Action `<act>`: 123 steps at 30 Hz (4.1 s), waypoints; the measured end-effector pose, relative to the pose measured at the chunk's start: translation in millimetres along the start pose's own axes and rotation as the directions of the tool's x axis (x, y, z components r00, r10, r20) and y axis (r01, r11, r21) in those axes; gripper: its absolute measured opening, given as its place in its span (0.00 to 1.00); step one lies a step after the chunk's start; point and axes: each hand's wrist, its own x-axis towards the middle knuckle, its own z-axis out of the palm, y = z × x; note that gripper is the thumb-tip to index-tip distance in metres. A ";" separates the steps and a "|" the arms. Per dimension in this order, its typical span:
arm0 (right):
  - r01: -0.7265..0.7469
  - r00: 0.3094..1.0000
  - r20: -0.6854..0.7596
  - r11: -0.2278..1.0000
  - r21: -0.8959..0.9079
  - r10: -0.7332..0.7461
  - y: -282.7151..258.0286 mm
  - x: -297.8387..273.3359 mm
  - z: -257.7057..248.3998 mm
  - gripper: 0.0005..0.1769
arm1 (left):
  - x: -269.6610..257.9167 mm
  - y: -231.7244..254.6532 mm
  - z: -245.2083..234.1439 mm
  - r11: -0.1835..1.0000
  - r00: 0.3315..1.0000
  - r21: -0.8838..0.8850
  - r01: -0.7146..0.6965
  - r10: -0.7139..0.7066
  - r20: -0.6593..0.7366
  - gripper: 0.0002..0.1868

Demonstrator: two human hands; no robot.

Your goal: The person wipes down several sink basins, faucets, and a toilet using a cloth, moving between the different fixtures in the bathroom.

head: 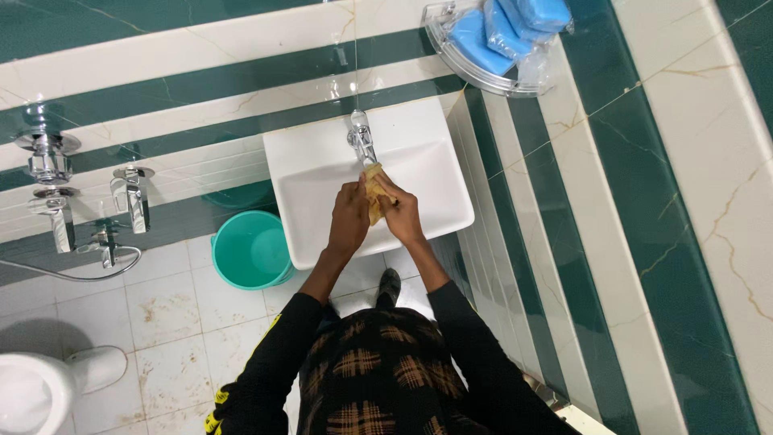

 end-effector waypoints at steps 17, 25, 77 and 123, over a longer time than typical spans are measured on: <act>0.101 0.994 -0.016 0.961 -0.258 -0.109 -52.3 67.5 8.8 0.23 | 78.3 8.4 -33.6 0.977 0.976 -0.199 -0.080 0.036 -0.215 0.21; 0.194 0.981 0.052 0.953 -0.231 -0.187 -15.4 38.3 -31.7 0.24 | 43.6 5.4 -29.7 0.928 0.978 -0.344 0.142 -0.184 -0.094 0.18; 0.362 0.910 0.399 0.681 -0.637 -0.111 17.0 111.9 190.3 0.40 | 60.2 -178.2 -118.7 1.000 0.982 -0.027 -0.014 0.008 -0.188 0.13; 0.454 0.769 0.627 0.797 -0.399 -0.124 -33.1 -90.2 76.6 0.36 | -156.0 -5.3 -102.2 0.969 0.994 0.247 0.006 0.020 -0.103 0.06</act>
